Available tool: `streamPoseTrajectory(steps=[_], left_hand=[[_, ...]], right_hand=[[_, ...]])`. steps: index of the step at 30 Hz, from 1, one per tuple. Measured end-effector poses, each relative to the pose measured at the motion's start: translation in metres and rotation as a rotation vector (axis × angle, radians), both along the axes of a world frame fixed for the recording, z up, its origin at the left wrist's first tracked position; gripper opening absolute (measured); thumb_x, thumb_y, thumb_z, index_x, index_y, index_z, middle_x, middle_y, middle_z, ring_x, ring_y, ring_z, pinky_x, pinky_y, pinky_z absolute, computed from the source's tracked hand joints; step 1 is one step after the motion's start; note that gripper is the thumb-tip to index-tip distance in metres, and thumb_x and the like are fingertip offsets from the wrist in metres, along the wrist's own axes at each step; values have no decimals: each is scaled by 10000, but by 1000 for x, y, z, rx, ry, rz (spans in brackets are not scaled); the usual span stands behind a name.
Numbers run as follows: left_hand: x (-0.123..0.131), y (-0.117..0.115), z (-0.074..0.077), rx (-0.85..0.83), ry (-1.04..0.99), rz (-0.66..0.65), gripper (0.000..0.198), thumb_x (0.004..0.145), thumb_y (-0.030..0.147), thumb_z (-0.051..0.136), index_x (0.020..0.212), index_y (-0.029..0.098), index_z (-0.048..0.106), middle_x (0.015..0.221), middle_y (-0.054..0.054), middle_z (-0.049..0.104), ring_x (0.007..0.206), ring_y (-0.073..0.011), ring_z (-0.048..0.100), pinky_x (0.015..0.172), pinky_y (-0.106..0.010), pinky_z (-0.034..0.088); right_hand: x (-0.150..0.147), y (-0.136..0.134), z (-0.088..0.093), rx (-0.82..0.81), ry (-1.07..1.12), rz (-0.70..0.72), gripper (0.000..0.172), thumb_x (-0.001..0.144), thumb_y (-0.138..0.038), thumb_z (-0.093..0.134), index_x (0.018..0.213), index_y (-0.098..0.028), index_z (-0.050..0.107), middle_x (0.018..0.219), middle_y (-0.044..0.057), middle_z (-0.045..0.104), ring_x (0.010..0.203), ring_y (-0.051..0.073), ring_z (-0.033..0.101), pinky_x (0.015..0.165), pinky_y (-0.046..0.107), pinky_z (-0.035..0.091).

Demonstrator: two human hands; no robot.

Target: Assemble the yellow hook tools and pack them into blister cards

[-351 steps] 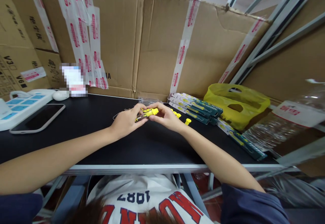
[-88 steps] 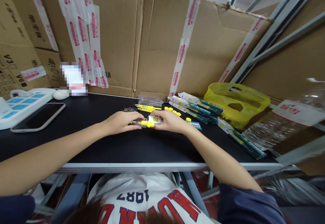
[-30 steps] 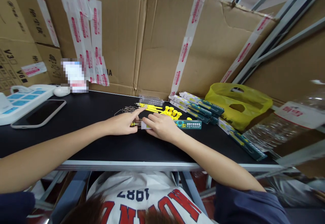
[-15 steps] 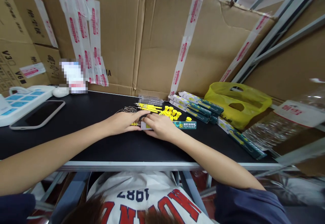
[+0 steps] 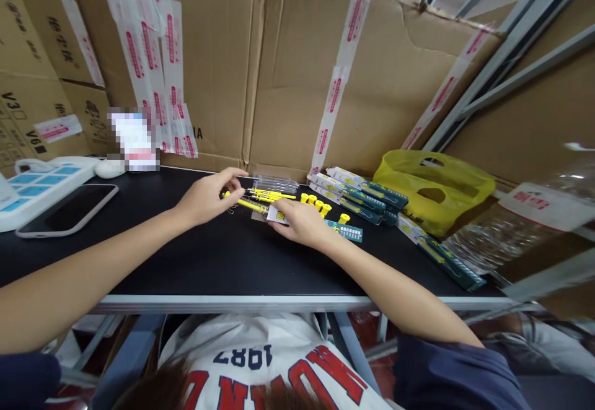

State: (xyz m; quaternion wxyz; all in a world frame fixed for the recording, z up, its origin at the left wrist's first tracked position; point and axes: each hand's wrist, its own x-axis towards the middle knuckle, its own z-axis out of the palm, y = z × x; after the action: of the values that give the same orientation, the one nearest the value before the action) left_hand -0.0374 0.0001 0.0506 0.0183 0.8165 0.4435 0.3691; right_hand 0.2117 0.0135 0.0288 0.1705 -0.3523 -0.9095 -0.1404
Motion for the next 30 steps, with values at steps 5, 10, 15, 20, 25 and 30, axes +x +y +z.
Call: streamPoseTrajectory(steps=[5, 10, 15, 20, 25, 30], left_hand=[[-10, 23, -7, -219, -370, -63, 315, 832, 409, 566, 1025, 159, 580, 831, -36, 674, 822, -176, 653, 764, -322, 512], [-3, 26, -12, -410, -645, -192, 325, 761, 408, 665, 934, 153, 561, 719, -12, 640, 672, -133, 631, 689, -312, 537], [8, 15, -9, -449, -647, -183, 268, 758, 354, 683, 888, 140, 587, 615, 30, 557, 505, -68, 512, 492, -214, 466], [14, 6, -11, -477, -516, -248, 309, 744, 354, 697, 930, 126, 602, 704, -16, 625, 524, -70, 533, 450, -191, 449], [18, -2, -16, -399, -403, -258, 308, 788, 391, 653, 946, 128, 628, 724, -28, 644, 576, -88, 570, 497, -201, 476], [22, -10, -18, -318, -298, -248, 270, 805, 376, 632, 935, 140, 653, 690, -4, 629, 565, -88, 558, 508, -196, 466]], right_hand=[[6, 6, 6, 30, 51, -72, 268, 873, -383, 536, 1051, -187, 578, 1025, 73, 686, 890, 222, 647, 626, 263, 388], [9, 7, 10, 33, 95, -88, 259, 861, -379, 548, 1041, -197, 581, 1004, 56, 684, 864, 208, 642, 620, 260, 380], [7, 5, 10, 19, 105, -58, 281, 858, -389, 556, 1064, -202, 587, 1039, 53, 682, 880, 201, 639, 627, 253, 382], [5, 1, 8, -6, 105, -8, 345, 839, -383, 594, 1130, -199, 581, 1078, 60, 678, 885, 202, 646, 629, 257, 401], [2, -3, 7, -42, 125, 45, 349, 823, -355, 629, 1135, -207, 582, 1122, 66, 673, 948, 206, 646, 675, 258, 434], [0, -4, 1, -35, 119, 93, 390, 840, -374, 605, 1197, -223, 563, 1172, 64, 663, 1034, 217, 636, 735, 276, 473]])
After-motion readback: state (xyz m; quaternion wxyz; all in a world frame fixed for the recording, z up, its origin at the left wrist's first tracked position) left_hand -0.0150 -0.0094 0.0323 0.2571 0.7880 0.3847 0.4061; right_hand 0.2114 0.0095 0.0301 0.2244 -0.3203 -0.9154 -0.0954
